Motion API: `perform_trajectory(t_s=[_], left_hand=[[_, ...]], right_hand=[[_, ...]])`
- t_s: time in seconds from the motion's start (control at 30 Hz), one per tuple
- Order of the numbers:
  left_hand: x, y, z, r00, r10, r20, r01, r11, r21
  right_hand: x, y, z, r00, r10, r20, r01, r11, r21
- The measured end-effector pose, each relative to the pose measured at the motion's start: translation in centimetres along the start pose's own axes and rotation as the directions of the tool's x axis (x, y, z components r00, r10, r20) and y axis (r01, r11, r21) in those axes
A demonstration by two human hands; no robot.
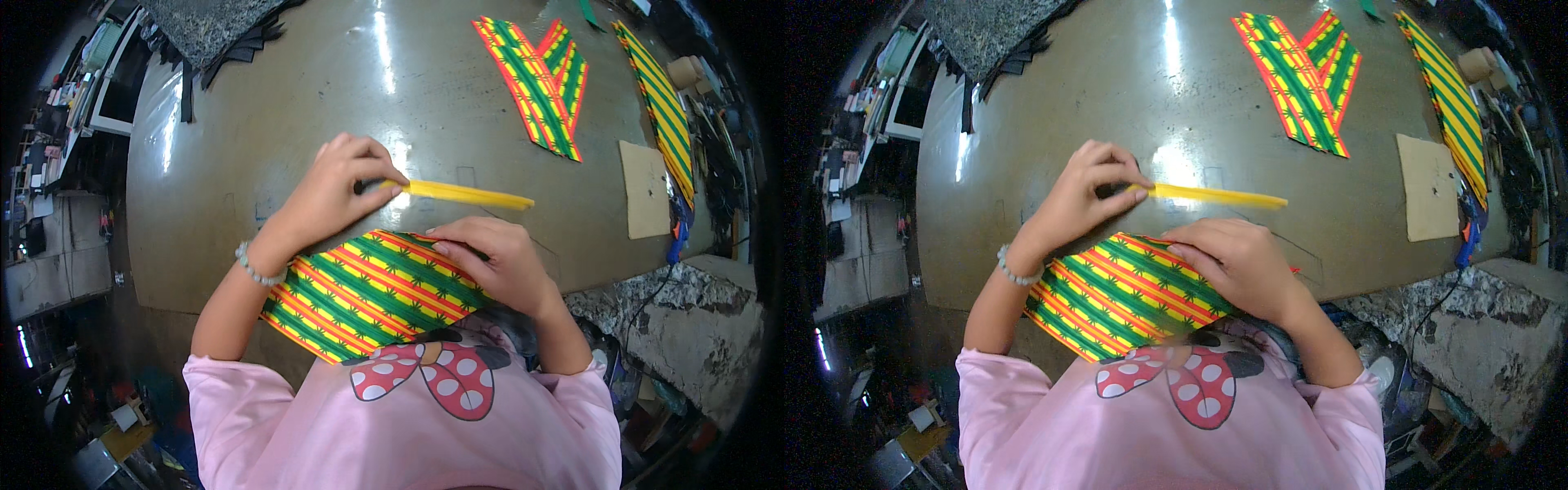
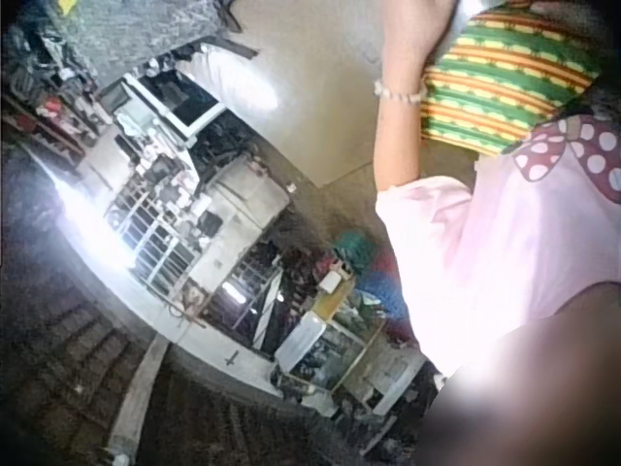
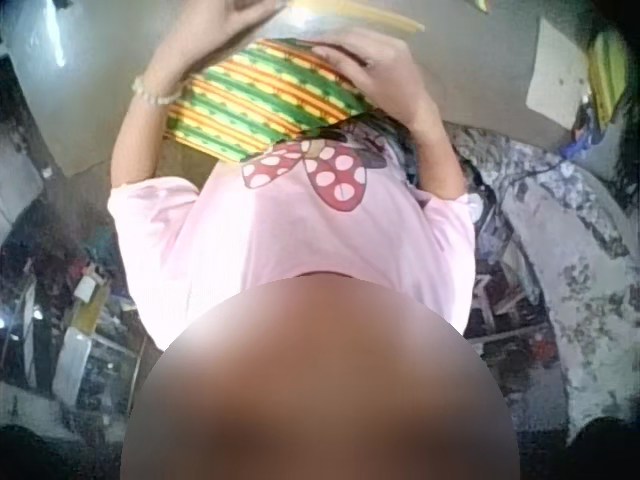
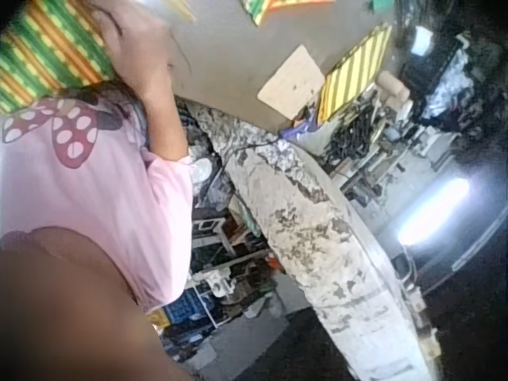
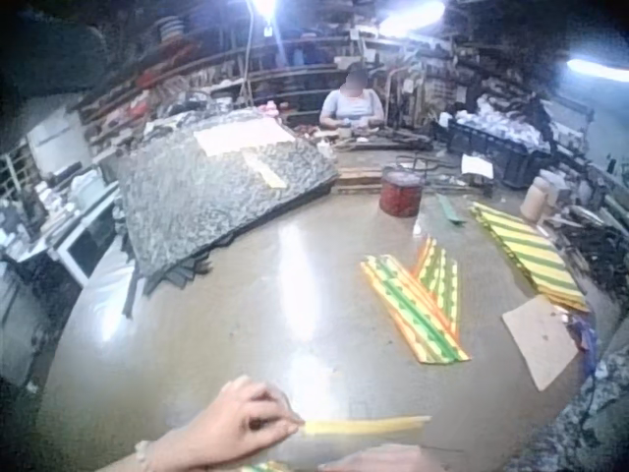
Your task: The person assembles small patterned fabric strips by hand on a worktable. They align and fold the strips, then place them into a stack. The person also handles a yellow foam mat and additional patterned pieces during the process.
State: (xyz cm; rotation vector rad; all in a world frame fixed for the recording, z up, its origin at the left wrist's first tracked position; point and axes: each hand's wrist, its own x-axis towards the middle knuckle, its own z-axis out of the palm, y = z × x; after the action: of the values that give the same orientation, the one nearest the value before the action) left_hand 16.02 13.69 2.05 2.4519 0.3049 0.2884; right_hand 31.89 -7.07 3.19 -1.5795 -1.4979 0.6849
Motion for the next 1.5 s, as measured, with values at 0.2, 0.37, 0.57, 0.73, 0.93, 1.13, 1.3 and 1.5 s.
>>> perform_trajectory(t_s=[0.2, 0.37, 0.57, 0.73, 0.93, 1.13, 1.3, 1.5], left_hand=[[-0.1, -0.3, 0.5, 0.993, -0.087, -0.086, 0.08, 0.994, -0.078], [-0.4, -1.0, -0.2, 0.996, -0.074, -0.058, 0.066, 0.989, -0.135], [-1.1, -1.7, -0.5, 0.998, -0.042, -0.036, 0.039, 0.997, -0.071], [-1.3, -2.1, -0.9, 0.999, -0.033, 0.01, 0.034, 0.992, -0.118], [-1.0, -1.8, -0.6, 0.996, -0.087, 0.013, 0.088, 0.981, -0.174], [-1.0, -1.0, 0.2, 0.976, -0.204, -0.074, 0.189, 0.967, -0.169], [-1.4, 0.0, 0.5, 0.956, -0.26, -0.139, 0.244, 0.962, -0.118], [-0.9, 0.7, 0.8, 0.942, -0.297, -0.154, 0.283, 0.953, -0.109]], right_hand=[[3.0, -0.2, 1.4, 0.922, 0.387, -0.029, -0.38, 0.916, 0.131], [5.3, -0.8, -0.1, 0.888, 0.445, 0.115, -0.445, 0.895, -0.023], [6.1, -0.8, -0.1, 0.872, 0.468, 0.141, -0.48, 0.875, 0.065], [7.4, 0.5, 0.5, 0.83, 0.533, 0.164, -0.536, 0.844, -0.027], [7.8, 0.9, 0.2, 0.832, 0.526, 0.176, -0.518, 0.85, -0.09], [8.2, 0.8, 0.5, 0.844, 0.505, 0.18, -0.499, 0.863, -0.081], [8.5, 0.8, 0.3, 0.835, 0.513, 0.201, -0.5, 0.858, -0.112], [8.4, 1.2, 0.0, 0.832, 0.507, 0.226, -0.485, 0.862, -0.149]])
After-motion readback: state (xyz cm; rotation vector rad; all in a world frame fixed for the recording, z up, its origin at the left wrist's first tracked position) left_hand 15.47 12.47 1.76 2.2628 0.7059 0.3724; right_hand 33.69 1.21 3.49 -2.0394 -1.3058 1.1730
